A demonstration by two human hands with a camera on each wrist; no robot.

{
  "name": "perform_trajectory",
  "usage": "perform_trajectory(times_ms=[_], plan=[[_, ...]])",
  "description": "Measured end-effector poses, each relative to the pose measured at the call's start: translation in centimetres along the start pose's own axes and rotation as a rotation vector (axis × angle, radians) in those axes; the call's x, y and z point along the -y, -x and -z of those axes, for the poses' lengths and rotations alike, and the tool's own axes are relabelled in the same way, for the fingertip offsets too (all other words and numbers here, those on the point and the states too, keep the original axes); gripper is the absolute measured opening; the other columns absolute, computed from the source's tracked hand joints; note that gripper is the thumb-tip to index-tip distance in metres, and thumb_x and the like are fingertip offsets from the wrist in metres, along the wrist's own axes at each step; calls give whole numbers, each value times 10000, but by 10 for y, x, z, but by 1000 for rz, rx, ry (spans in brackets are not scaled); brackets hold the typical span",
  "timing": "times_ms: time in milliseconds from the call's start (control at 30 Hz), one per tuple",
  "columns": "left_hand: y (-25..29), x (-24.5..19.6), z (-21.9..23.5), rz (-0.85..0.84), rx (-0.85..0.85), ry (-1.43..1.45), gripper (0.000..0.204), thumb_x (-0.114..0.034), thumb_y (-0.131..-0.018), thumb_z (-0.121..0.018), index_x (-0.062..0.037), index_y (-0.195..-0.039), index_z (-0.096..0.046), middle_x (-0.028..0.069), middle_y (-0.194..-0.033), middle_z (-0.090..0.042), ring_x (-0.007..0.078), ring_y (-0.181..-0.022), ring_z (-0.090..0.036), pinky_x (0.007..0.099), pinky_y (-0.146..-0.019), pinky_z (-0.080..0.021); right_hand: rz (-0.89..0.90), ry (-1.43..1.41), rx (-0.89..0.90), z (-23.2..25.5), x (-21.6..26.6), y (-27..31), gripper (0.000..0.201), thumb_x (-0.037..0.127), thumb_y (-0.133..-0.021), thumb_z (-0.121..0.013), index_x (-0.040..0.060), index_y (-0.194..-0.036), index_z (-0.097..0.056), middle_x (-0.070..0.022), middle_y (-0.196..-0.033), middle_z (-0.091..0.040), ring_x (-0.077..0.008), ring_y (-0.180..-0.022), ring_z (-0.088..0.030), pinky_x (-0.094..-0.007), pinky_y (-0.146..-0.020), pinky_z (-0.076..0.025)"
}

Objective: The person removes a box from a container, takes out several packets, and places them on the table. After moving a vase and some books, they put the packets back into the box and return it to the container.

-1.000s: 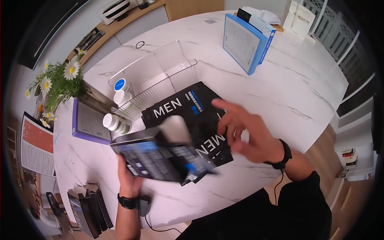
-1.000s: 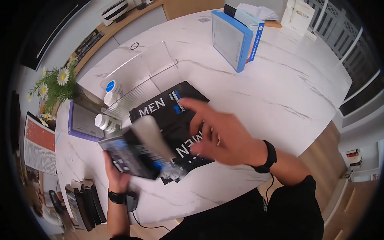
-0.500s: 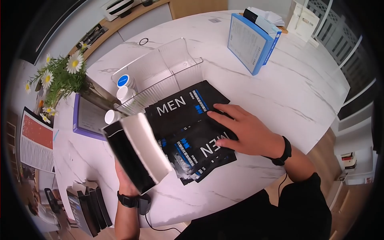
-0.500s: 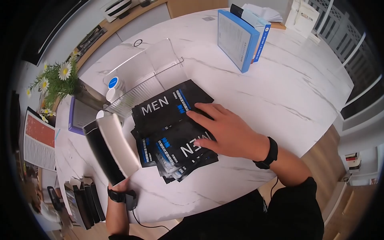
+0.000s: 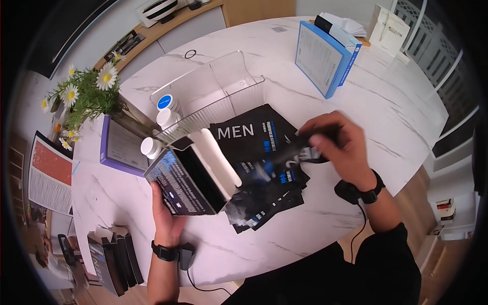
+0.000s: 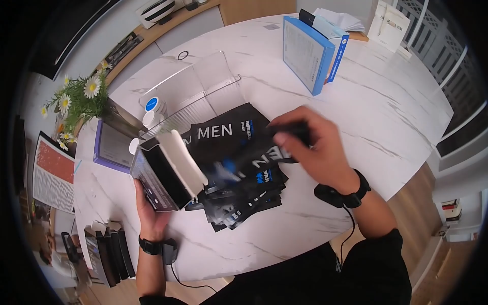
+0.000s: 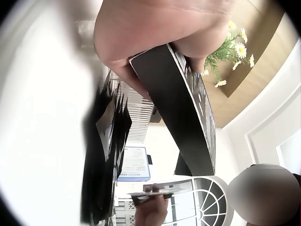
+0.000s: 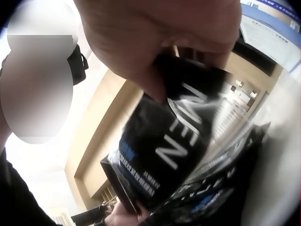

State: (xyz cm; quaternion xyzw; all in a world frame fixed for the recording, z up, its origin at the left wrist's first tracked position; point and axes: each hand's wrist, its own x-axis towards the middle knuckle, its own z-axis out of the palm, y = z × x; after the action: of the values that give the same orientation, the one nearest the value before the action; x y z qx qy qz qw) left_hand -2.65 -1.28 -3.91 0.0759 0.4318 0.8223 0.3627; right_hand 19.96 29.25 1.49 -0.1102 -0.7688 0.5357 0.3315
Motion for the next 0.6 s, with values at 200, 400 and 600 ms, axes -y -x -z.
perform_trajectory(times_ms=[200, 400, 600], plan=[[-2, 8, 6, -48, 16, -139, 558, -488, -1007, -478, -46, -1347, -487, 85, -1270, -616, 215, -1140, -613, 392, -999, -484, -150, -195, -134, 6, 18, 2, 220, 108, -966, -597, -10, -1153, -606, -2, -771, -649, -13, -474, -493, -179, -382, -366], [-1, 9, 5, -22, 45, -218, 570, -456, -997, -523, -14, -1352, -457, 90, -1265, -608, 201, -1133, -612, 370, -991, -487, -132, -101, 135, 0, 16, 5, 205, 107, -954, -625, 31, -1143, -647, 10, -795, -669, -12, -523, -513, -190, -452, -387], [2, 13, 5, -59, 89, -348, 567, -432, -999, -529, -35, -1388, -423, 92, -1301, -590, 208, -1159, -605, 391, -997, -492, -169, -102, 79, -8, 21, 9, 207, 127, -968, -613, 27, -1146, -643, 2, -775, -668, -25, -529, -533, -193, -451, -399]])
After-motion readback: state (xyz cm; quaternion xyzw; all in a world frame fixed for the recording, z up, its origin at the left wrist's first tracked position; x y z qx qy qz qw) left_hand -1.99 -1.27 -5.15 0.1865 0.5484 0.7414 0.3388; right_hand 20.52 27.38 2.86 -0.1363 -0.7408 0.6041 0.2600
